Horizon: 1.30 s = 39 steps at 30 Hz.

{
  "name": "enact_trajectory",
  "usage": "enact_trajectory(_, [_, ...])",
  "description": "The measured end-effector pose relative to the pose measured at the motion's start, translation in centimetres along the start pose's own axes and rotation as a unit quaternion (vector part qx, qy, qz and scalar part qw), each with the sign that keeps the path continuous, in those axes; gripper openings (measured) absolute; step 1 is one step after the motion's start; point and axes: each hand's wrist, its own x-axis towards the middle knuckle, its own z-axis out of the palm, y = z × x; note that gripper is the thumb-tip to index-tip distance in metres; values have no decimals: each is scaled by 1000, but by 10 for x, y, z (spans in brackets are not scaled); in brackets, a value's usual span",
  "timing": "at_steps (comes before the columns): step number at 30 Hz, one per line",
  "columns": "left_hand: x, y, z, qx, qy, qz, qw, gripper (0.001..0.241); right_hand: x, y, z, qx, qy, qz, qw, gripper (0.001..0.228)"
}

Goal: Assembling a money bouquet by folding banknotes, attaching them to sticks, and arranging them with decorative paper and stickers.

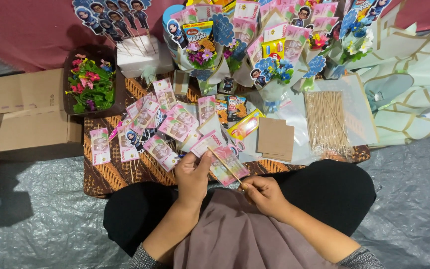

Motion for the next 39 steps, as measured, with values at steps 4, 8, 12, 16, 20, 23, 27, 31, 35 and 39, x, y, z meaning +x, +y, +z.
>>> enact_trajectory(4, [-3, 2, 3, -13, 1, -2, 1000, 19, 1, -1, 0, -12, -2, 0, 1000, 23])
enact_trajectory(8, [-3, 22, 8, -2, 1, 0, 1000, 22, 0, -3, 2, -27, 1, 5, 1000, 22])
enact_trajectory(12, [3, 11, 7, -5, 2, -17, 1000, 23, 2, -6, 2, -30, -23, 37, 999, 23])
enact_trajectory(16, [15, 4, 5, 36, 10, -63, 997, 23, 6, -6, -2, -94, -31, 106, 989, 20])
enact_trajectory(20, [31, -21, -8, 83, 23, -68, 994, 18, 12, 25, -18, -133, 19, 144, 980, 25])
enact_trajectory(23, [34, -16, -10, 93, 45, -88, 991, 18, 16, 59, -27, -128, 65, 201, 969, 25])
enact_trajectory(27, [48, -41, -36, 53, 51, -116, 991, 24, 8, 92, -45, -119, 97, 245, 957, 26])
enact_trajectory(31, [67, -79, -71, 46, 62, -111, 991, 27, -4, 115, -36, -212, 126, 256, 935, 24])
enact_trajectory(35, [77, -125, -89, -49, 62, -121, 990, 43, 6, 78, 3, -310, 60, 264, 911, 62])
enact_trajectory(39, [86, -118, -117, -134, 33, -130, 982, 46, 11, 93, 10, -313, 96, 228, 917, 55])
